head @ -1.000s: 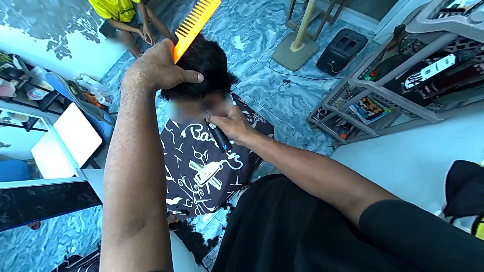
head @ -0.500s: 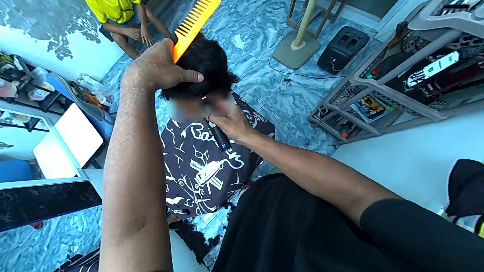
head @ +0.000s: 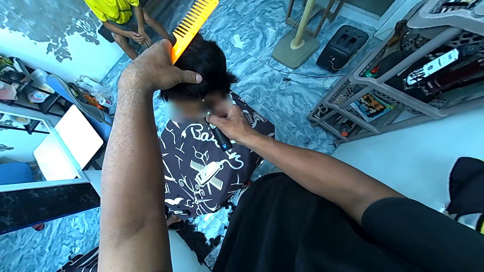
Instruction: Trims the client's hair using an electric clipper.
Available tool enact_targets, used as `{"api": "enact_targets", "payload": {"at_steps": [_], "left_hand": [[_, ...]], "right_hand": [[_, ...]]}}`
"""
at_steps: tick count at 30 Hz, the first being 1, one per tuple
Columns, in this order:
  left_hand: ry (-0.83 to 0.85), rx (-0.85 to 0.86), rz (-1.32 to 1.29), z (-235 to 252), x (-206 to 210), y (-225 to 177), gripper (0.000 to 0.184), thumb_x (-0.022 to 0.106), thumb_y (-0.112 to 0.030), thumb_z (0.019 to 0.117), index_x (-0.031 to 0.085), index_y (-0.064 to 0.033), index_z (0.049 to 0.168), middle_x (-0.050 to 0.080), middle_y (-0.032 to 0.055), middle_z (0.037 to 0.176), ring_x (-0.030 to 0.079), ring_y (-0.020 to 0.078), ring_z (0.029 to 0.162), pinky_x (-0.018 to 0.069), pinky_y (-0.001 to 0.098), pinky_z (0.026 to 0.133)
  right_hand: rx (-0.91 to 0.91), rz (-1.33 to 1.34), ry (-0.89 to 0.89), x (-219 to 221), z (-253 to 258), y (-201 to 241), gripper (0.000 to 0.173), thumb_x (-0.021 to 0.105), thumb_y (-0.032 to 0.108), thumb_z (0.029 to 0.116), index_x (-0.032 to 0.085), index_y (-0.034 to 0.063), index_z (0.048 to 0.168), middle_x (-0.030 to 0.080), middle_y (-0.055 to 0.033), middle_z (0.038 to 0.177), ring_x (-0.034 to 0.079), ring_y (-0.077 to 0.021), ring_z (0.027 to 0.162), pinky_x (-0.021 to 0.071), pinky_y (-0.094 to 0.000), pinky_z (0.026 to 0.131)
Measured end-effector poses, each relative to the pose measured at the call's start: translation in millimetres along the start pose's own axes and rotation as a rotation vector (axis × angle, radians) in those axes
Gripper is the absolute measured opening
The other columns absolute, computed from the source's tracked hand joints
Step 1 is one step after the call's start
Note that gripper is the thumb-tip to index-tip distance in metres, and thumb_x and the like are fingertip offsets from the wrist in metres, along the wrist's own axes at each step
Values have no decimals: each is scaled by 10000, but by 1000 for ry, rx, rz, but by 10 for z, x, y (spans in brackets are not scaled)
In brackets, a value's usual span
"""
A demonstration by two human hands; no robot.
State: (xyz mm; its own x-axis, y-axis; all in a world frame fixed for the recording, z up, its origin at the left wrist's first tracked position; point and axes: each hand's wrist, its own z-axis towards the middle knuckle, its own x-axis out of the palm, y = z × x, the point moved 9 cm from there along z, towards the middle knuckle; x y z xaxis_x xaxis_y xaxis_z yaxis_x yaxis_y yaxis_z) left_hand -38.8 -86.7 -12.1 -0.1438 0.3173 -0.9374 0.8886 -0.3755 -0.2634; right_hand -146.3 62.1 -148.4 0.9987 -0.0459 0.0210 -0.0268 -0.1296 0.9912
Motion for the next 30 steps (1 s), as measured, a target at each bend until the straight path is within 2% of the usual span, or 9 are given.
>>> {"api": "enact_targets", "payload": {"at_steps": [2, 5, 9, 12, 16, 20, 23, 27, 30], "left_hand": [[0, 13, 8, 5, 4, -4, 846, 868, -579, 718, 531, -77, 1310, 660, 167, 1170, 646, 326, 1120, 501, 625, 960], [11, 1, 2, -10, 0, -21, 832, 870, -561, 729, 528, -74, 1310, 655, 173, 1181, 643, 327, 1131, 498, 617, 968], [9, -22, 21, -48, -10, -38, 836, 862, -578, 734, 525, -66, 1302, 647, 192, 1177, 637, 350, 1124, 485, 640, 957], [13, -18, 18, -48, -6, -26, 858, 860, -580, 733, 515, -72, 1333, 647, 190, 1198, 636, 349, 1138, 485, 639, 970], [9, -12, 16, -37, -1, -23, 860, 856, -586, 730, 513, -93, 1345, 653, 172, 1202, 641, 331, 1141, 491, 632, 972], [12, -1, -16, -44, -5, -33, 839, 868, -561, 728, 526, -85, 1328, 663, 166, 1172, 654, 318, 1110, 505, 617, 957], [12, 5, -28, -36, 5, -16, 819, 868, -558, 730, 536, -83, 1308, 672, 154, 1148, 664, 304, 1090, 517, 607, 948], [18, -7, -22, -33, 6, -4, 838, 872, -557, 727, 524, -82, 1323, 661, 171, 1173, 652, 324, 1117, 503, 623, 962], [13, -5, -19, -21, 8, 6, 843, 871, -559, 727, 518, -85, 1328, 660, 170, 1182, 651, 320, 1126, 502, 625, 966]], "right_hand": [[-21, 2, 9, 11, 6, 34, 290, 711, 275, 893, 654, 46, 1062, 677, -99, 856, 694, -221, 697, 628, -456, 642], [35, -114, -5, -21, -12, -21, 267, 735, 293, 857, 676, 76, 999, 659, -59, 807, 640, -187, 708, 543, -431, 654], [-4, -11, 10, 0, 6, 3, 301, 721, 284, 888, 652, 47, 1062, 681, -101, 859, 700, -223, 693, 634, -457, 639], [27, -98, -8, -15, -7, -14, 274, 729, 301, 860, 679, 80, 1013, 665, -57, 819, 647, -186, 711, 552, -436, 655], [-12, -13, -5, -9, -9, 17, 294, 721, 291, 897, 660, 54, 1060, 681, -91, 857, 701, -215, 703, 635, -458, 644], [33, -97, -14, -26, -22, -31, 275, 734, 305, 856, 675, 82, 1005, 659, -53, 813, 641, -184, 716, 546, -433, 658], [-2, 15, -13, -12, -8, -10, 291, 724, 276, 886, 658, 45, 1050, 685, -100, 851, 699, -222, 697, 630, -457, 641], [37, -99, -8, -28, -23, -12, 277, 733, 306, 861, 677, 82, 1015, 666, -59, 817, 648, -187, 718, 551, -440, 663], [6, -22, -14, -19, -5, -15, 291, 722, 294, 886, 661, 58, 1045, 678, -85, 835, 687, -205, 698, 614, -446, 641]]}}
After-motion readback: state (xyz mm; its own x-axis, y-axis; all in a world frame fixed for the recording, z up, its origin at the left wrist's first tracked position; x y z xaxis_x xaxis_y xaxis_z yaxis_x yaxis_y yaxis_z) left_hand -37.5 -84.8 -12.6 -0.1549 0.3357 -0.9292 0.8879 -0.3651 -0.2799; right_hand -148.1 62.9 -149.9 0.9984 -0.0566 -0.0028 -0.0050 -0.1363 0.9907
